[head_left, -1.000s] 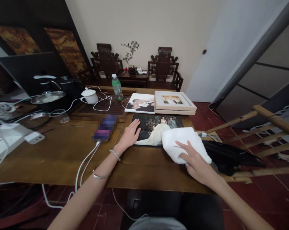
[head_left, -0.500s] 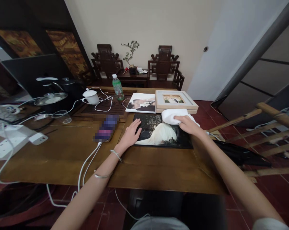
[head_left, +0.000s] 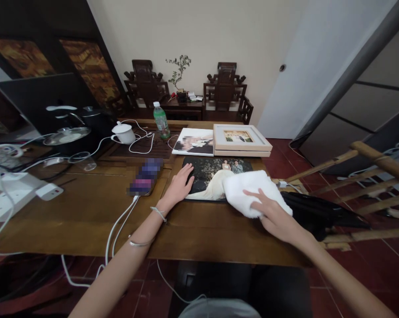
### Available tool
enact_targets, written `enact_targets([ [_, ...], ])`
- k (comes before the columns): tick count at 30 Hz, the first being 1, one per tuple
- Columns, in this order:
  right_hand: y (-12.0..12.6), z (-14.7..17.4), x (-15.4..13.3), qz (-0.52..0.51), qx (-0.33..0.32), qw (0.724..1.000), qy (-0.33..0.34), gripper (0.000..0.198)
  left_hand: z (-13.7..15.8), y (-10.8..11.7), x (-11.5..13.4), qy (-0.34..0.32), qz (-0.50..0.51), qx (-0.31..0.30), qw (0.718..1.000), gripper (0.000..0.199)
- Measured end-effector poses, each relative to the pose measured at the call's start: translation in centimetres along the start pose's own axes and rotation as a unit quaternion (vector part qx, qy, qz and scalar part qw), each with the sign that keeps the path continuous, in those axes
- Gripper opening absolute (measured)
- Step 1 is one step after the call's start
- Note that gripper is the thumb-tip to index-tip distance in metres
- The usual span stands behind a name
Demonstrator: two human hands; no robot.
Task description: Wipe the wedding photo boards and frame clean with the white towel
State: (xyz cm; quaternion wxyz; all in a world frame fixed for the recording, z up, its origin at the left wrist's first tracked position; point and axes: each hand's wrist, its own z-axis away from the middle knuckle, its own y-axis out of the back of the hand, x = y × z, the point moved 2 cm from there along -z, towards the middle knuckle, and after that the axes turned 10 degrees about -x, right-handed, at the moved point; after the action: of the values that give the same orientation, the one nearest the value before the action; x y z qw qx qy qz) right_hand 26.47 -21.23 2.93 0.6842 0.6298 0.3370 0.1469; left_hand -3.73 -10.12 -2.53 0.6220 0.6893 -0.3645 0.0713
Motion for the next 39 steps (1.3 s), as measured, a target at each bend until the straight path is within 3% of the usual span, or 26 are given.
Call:
enact_targets([
  [3, -0.2, 1.7, -1.2, -0.015, -0.015, 1.000, 0.015, 0.045, 0.0, 0.0, 0.0, 0.003, -0.003, -0.004, 1.000, 0.041],
  [6, 0.1, 1.0, -0.8, -0.023, -0.017, 0.999, 0.015, 0.046, 0.0, 0.1, 0.0, 0.002, -0.006, -0.009, 1.000, 0.042],
  [15, 2.5, -9.1, 4.7, 0.018, 0.024, 0.999, -0.021, 0.042, 0.0, 0.2, -0.1, -0.001, 0.001, -0.010, 1.000, 0.041],
  [19, 2.4, -11.8, 5.8, 0.023, 0.017, 0.999, -0.020, 0.047, 0.1, 0.4, 0.1, 0.002, 0.004, -0.014, 1.000, 0.042],
  [23, 0.9, -10.4, 4.5, 0.048, -0.006, 0.999, -0.022, 0.057, 0.1, 0.4, 0.2, 0.004, 0.003, -0.014, 1.000, 0.043],
  [32, -1.4, -1.6, -3.8, 0.039, -0.065, 0.996, 0.051, 0.054, 0.1, 0.1, 0.1, 0.003, -0.011, -0.012, 1.000, 0.042],
  [35, -1.3, -1.5, -4.4, 0.034, -0.076, 0.995, 0.054, 0.054, 0.0, 0.1, 0.0, 0.005, -0.014, -0.017, 1.000, 0.042],
  [39, -0.7, -4.3, -2.9, 0.038, -0.076, 0.995, 0.047, 0.054, 0.0, 0.1, -0.1, 0.006, -0.019, -0.019, 1.000, 0.043],
])
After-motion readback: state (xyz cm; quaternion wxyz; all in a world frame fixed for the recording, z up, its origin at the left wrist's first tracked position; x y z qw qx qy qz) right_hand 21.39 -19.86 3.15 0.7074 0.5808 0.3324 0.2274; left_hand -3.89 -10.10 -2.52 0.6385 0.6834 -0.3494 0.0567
